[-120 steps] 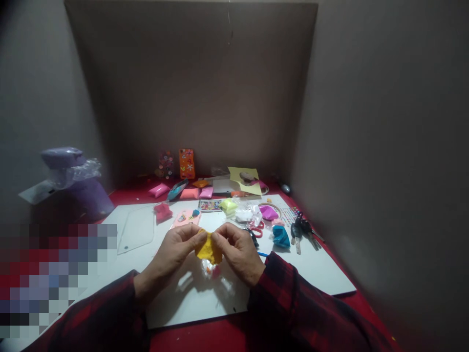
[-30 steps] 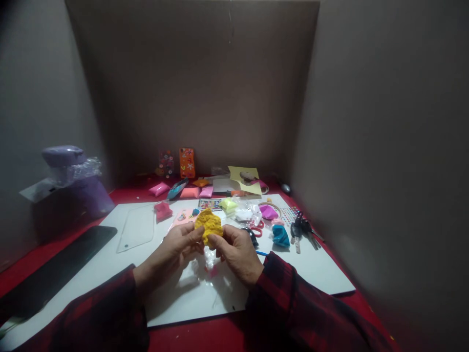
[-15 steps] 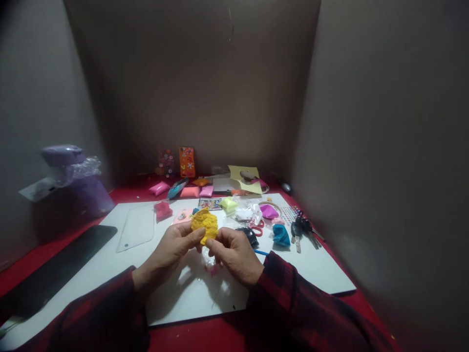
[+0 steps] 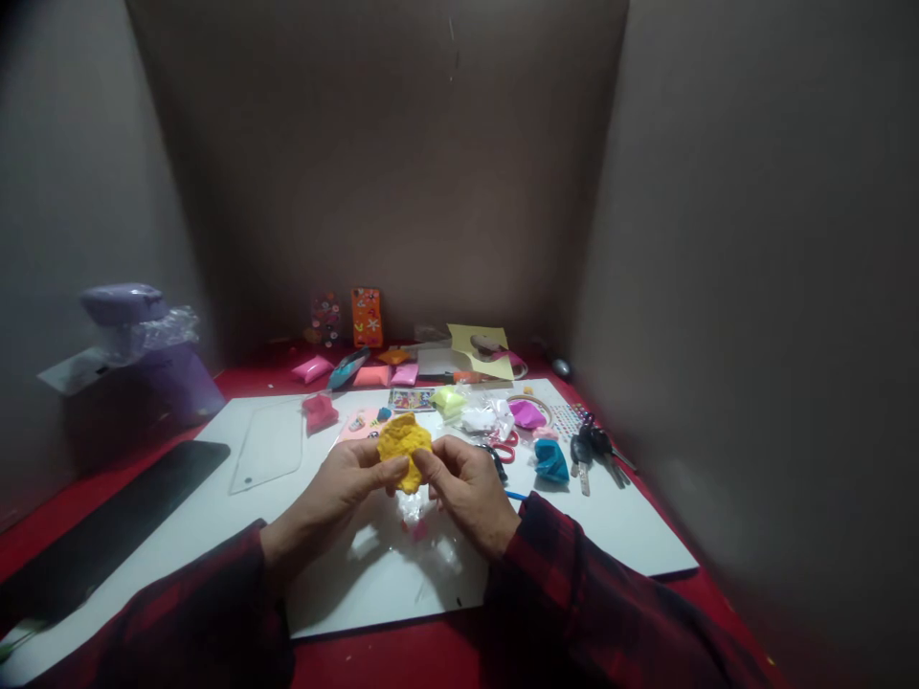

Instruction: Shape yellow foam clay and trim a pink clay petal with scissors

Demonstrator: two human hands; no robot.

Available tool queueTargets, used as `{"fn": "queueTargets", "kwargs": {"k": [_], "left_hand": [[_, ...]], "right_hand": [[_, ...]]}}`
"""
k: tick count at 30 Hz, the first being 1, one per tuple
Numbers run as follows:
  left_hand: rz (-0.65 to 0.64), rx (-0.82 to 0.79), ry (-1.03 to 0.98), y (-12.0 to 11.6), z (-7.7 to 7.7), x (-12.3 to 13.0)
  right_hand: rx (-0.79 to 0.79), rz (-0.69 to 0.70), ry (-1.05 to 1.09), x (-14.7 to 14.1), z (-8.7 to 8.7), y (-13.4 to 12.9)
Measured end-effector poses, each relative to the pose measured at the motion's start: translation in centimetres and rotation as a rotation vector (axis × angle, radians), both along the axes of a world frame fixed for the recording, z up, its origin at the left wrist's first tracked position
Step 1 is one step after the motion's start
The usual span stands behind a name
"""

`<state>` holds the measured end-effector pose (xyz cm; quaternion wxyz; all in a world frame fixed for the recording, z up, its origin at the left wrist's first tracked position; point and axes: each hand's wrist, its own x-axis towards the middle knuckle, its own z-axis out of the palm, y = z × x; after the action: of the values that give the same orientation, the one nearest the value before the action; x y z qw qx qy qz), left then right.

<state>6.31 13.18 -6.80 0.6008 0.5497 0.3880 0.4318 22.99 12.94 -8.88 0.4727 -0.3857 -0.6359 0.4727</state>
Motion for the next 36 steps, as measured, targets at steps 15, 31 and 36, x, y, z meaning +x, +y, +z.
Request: {"fn": "queueTargets", "kwargs": {"k": [15, 31, 36], "left_hand": [[0.084, -0.028, -0.076, 0.34, -0.53, -0.04], [0.093, -0.090, -0.124, 0.10, -0.35, -0.01], [0.054, -0.095, -0.187, 0.14, -0.20, 0.11]], "right_hand": [[-0.018, 0.012, 0.024, 0.01, 0.05, 0.06], [-0.038, 0.081, 0.051, 0.06, -0.02, 0.10], [0.011, -0.007, 0.093, 0.08, 0.13, 0.22]]}}
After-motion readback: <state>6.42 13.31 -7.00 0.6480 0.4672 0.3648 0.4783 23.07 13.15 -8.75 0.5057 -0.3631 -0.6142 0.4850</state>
